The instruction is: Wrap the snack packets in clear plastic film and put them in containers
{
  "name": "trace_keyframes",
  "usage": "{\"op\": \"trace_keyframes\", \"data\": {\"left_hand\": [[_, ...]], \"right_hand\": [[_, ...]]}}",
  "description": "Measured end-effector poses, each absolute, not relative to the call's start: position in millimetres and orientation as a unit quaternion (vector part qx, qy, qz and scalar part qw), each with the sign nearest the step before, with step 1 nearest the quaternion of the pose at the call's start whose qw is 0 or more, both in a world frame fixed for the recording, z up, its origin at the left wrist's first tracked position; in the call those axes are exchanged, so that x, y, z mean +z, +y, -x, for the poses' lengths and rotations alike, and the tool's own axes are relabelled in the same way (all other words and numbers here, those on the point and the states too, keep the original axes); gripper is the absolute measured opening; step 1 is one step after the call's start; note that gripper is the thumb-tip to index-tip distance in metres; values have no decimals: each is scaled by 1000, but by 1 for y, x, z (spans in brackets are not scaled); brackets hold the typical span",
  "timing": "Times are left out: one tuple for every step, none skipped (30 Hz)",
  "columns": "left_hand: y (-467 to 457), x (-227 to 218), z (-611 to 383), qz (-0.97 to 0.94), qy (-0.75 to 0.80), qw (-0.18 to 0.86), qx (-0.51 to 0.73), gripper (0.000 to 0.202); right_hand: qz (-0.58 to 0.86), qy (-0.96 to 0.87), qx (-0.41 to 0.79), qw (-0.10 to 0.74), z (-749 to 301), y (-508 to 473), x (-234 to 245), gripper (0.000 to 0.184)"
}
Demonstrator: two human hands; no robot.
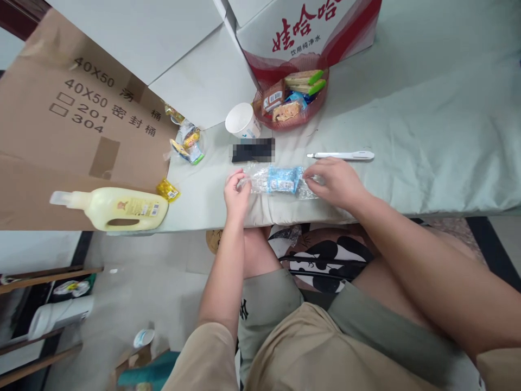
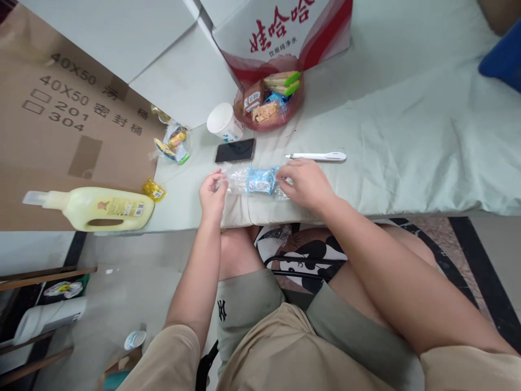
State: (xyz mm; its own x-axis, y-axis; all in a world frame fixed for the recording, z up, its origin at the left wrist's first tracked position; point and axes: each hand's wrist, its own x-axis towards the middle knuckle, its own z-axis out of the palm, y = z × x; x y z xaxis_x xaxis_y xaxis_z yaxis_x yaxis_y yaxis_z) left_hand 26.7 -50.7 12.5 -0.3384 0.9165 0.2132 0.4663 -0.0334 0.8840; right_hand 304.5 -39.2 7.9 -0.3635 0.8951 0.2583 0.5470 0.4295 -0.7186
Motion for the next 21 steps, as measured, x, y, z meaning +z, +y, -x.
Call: {"op": "trace_keyframes", "data": {"left_hand": [[-52,13,-26,-523,645,225,509,7],[-54,14,-25,-515,635,224,531,4],[-57,15,-23,-502,625,228,552,3],[-61,15,-21,-486,619,236,570,5],[-66,15,-19,-468,616,247,584,7],[-71,15,-17,-448,616,258,595,10],[-76,14,-14,-429,617,270,602,13],[-80,14,-12,-411,621,285,604,16],[-83,13,-9,-396,627,302,599,18],[-86,12,-7,-384,638,317,588,21],[-87,12,-5,-378,654,327,568,23],[-87,12,-3,-375,676,328,543,25],[-86,12,-3,-374,703,323,512,29],[-84,13,-4,-374,729,318,477,34],[-82,14,-6,-369,752,317,445,37],[-79,15,-10,-361,768,324,418,39],[-77,16,-15,-354,776,339,397,42],[-76,17,-21,-356,772,361,383,45],[-74,17,-29,-370,755,385,380,44],[-74,17,-38,-393,729,407,386,38],[-74,17,-48,-419,694,430,398,32]], "right_hand": [[442,-795,244,335,-305,-41,10,25],[420,-807,227,348,-307,-45,14,26],[395,-818,223,354,-309,-49,17,26],[369,-831,234,345,-311,-53,22,26],[343,-844,260,320,-313,-58,25,27],[315,-856,299,281,-314,-63,29,28],[291,-863,341,235,-314,-68,31,28],[274,-864,379,188,-314,-71,33,30],[269,-861,405,147,-313,-73,34,34],[279,-859,414,114,-311,-74,33,39],[306,-858,403,89,-309,-74,32,44],[350,-856,374,71,-306,-73,31,46],[401,-851,333,59,-302,-71,29,45],[450,-843,289,55,-299,-69,26,41],[489,-833,251,63,-295,-67,24,38],[511,-826,223,82,-291,-65,21,37],[515,-825,206,110,-287,-63,17,39],[504,-829,196,140,-283,-62,14,43],[486,-836,190,167,-279,-60,11,47],[468,-843,186,186,-276,-59,8,51],[453,-849,186,198,-273,-58,6,54]]}}
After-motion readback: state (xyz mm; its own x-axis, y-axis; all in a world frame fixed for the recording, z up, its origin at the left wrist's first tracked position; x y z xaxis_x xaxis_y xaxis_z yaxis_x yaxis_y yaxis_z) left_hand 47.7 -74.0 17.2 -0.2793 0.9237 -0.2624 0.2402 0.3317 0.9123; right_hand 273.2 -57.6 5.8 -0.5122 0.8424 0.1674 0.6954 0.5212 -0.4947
